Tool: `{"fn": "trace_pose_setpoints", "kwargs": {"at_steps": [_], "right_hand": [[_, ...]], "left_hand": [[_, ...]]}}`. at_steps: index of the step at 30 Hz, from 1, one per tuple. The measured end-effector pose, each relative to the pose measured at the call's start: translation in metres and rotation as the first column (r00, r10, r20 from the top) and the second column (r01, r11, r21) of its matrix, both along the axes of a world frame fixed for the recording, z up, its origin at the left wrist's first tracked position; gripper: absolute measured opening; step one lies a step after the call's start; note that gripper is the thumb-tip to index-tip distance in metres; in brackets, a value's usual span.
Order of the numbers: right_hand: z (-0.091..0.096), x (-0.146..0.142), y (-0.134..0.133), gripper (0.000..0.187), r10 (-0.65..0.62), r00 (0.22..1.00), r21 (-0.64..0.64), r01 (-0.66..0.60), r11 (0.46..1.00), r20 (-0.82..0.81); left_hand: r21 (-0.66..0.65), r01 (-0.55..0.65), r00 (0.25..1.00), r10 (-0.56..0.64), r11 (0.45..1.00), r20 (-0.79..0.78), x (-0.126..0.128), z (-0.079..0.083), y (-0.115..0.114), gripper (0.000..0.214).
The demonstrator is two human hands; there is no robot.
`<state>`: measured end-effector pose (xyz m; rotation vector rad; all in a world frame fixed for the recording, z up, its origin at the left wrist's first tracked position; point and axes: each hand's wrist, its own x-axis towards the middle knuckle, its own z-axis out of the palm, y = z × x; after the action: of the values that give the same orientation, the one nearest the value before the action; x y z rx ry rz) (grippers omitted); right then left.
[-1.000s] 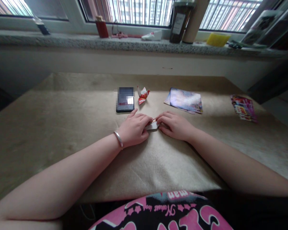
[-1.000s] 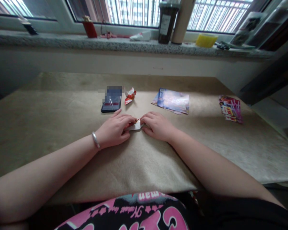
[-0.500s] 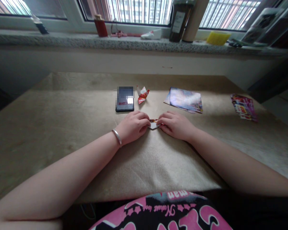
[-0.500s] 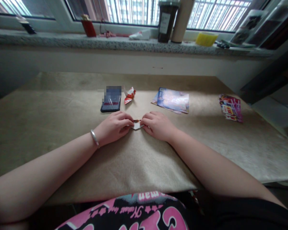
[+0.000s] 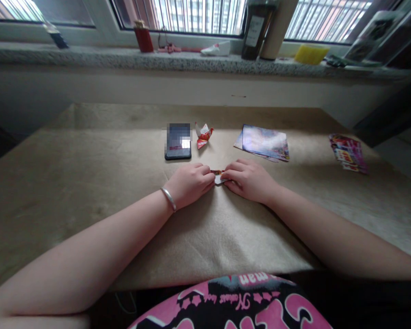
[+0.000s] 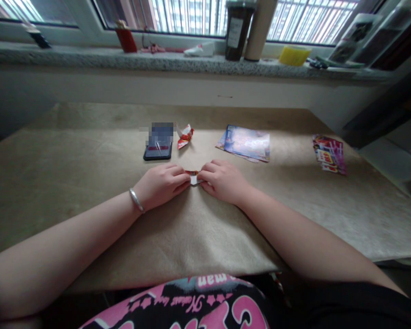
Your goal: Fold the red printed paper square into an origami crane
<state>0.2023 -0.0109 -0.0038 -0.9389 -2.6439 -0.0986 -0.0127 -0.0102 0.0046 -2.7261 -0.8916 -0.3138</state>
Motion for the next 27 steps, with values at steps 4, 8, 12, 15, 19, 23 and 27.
{"fn": "trace_pose_setpoints", "kwargs": {"at_steps": [4, 8, 12, 15, 19, 23, 27], "right_hand": [[-0.002, -0.006, -0.001, 0.019, 0.013, 1.0, -0.016, -0.014, 1.0, -0.017], [-0.004, -0.01, -0.002, 0.018, -0.016, 0.999, -0.04, 0.015, 0.999, -0.032], [-0.004, -0.013, -0.003, 0.018, -0.051, 0.996, -0.075, 0.046, 0.996, -0.073], [-0.004, -0.015, -0.004, 0.016, -0.1, 0.988, -0.143, 0.082, 0.986, -0.122], [-0.005, -0.018, -0.002, 0.012, -0.191, 0.964, -0.274, 0.137, 0.952, -0.183], [-0.004, -0.018, 0.001, 0.011, -0.248, 0.954, -0.334, 0.181, 0.925, -0.17], [-0.004, -0.018, 0.003, 0.013, -0.288, 0.947, -0.348, 0.225, 0.91, -0.143]], "left_hand": [[0.013, -0.003, 1.0, 0.003, 1.0, 0.001, 0.001, -0.001, -0.001, 0.025], [0.017, 0.004, 1.0, -0.005, 1.0, 0.018, 0.001, -0.001, 0.0, 0.022], [-0.014, -0.018, 0.999, 0.018, 1.0, 0.031, 0.002, -0.002, 0.001, 0.022], [-0.052, -0.048, 0.997, 0.051, 0.997, 0.051, 0.002, -0.002, 0.003, 0.022], [-0.082, -0.059, 0.994, 0.066, 0.995, 0.087, 0.0, -0.004, 0.006, 0.022], [-0.105, -0.016, 0.996, 0.025, 0.994, 0.09, -0.003, -0.003, 0.009, 0.022], [-0.117, 0.024, 0.997, -0.014, 0.993, 0.079, -0.007, -0.002, 0.01, 0.022]]}}
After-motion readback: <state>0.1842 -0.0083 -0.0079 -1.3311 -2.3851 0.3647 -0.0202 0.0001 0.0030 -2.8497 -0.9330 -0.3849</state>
